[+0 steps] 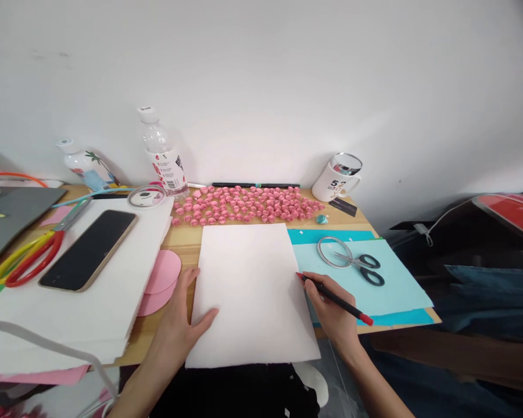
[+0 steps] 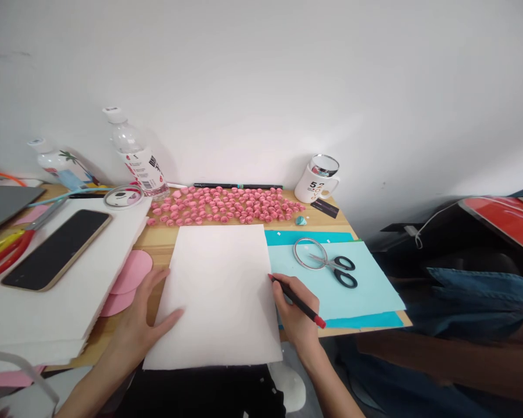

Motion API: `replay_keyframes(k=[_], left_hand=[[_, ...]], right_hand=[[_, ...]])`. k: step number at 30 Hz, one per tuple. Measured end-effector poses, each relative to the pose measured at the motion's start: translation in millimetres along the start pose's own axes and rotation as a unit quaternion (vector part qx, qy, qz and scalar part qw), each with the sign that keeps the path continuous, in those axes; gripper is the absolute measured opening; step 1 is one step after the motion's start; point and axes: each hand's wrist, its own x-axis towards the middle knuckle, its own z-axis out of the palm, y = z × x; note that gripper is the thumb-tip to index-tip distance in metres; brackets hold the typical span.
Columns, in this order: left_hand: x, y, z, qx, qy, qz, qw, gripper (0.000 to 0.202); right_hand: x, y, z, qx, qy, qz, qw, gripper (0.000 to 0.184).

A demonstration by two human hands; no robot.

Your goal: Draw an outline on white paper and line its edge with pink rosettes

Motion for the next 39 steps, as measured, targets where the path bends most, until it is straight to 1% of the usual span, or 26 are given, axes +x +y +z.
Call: replay_keyframes(k=[3, 5, 6, 7, 8, 10, 11, 12, 13, 14, 16, 18, 20, 22, 24, 25, 28, 31, 33, 35, 39], left_hand=[[-1, 1, 0.7, -0.003, 0.013, -0.005, 1.0, 0.072], [-1, 2, 1.4, 0.003, 0.026, -0.008, 1.0, 0.073], [-1, 1, 2.1, 0.004, 0.031, -0.012, 0.999, 0.076], [-1, 0, 3.0, 0.002, 0.038, -0.017, 0.999, 0.079], [-1, -1, 4.1, -0.003, 0.045, -0.02, 0.999, 0.083], [-1, -4, 6.5, -0.02, 0.052, -0.019, 0.998, 0.089], [-2, -5, 7.5, -0.03, 0.054, -0.014, 0.998, 0.09], [-2, -6, 8.2, -0.04, 0.053, -0.007, 0.998, 0.09], [-2, -6, 8.7, -0.05, 0.049, -0.001, 0.998, 0.089], [-2, -6, 8.9, -0.061, 0.042, 0.003, 0.997, 0.089], [-2, -4, 8.7, -0.084, 0.03, 0.001, 0.996, 0.091], [-2, -3, 8.4, -0.102, 0.018, -0.008, 0.995, 0.095], [-2, -2, 8.1, -0.111, 0.012, -0.016, 0.994, 0.098], [-2, -2, 8.1, -0.117, 0.011, -0.021, 0.993, 0.098], [-2, -2, 8.2, -0.121, 0.011, -0.023, 0.992, 0.098], [-2, -2, 8.2, -0.122, 0.011, -0.024, 0.992, 0.098], [-3, -3, 8.2, -0.124, 0.008, -0.023, 0.992, 0.097], [-3, -5, 8.5, -0.119, 0.009, -0.018, 0.993, 0.096], [-3, -7, 9.0, -0.117, 0.012, -0.013, 0.993, 0.098], [-3, -8, 9.3, -0.117, 0.013, -0.008, 0.993, 0.098], [-3, -8, 8.7, -0.119, 0.012, -0.011, 0.993, 0.097]], right_hand=[[-6, -8, -1, 0.001, 0.003, 0.006, 1.0, 0.017], [-11, -18, 1, 0.021, -0.019, 0.01, 1.0, 0.016], [-14, -24, 3, 0.04, -0.049, 0.011, 0.998, 0.015], [-17, -32, 7, 0.062, -0.091, 0.009, 0.994, 0.015], [-19, -39, 11, 0.087, -0.146, 0.004, 0.985, 0.016], [-23, -54, 24, 0.131, -0.246, -0.018, 0.96, 0.021], [-24, -61, 32, 0.146, -0.281, -0.032, 0.948, 0.025], [-24, -67, 40, 0.158, -0.3, -0.044, 0.94, 0.027], [-23, -72, 49, 0.167, -0.306, -0.05, 0.936, 0.027], [-22, -77, 58, 0.173, -0.297, -0.043, 0.938, 0.025], [-18, -83, 74, 0.178, -0.273, -0.01, 0.945, 0.02], [-11, -86, 86, 0.181, -0.266, 0.021, 0.946, 0.016], [-2, -88, 91, 0.197, -0.284, 0.025, 0.938, 0.016], [7, -86, 95, 0.216, -0.324, 0.008, 0.921, 0.017], [17, -84, 99, 0.218, -0.346, -0.019, 0.912, 0.02], [20, -82, 102, 0.212, -0.342, -0.033, 0.915, 0.022], [29, -79, 113, 0.201, -0.306, -0.064, 0.928, 0.023], [33, -78, 121, 0.212, -0.286, -0.065, 0.932, 0.017], [34, -77, 123, 0.216, -0.275, -0.069, 0.934, 0.017], [34, -77, 123, 0.213, -0.272, -0.087, 0.934, 0.018], [36, -75, 123, 0.205, -0.286, -0.115, 0.929, 0.019]])
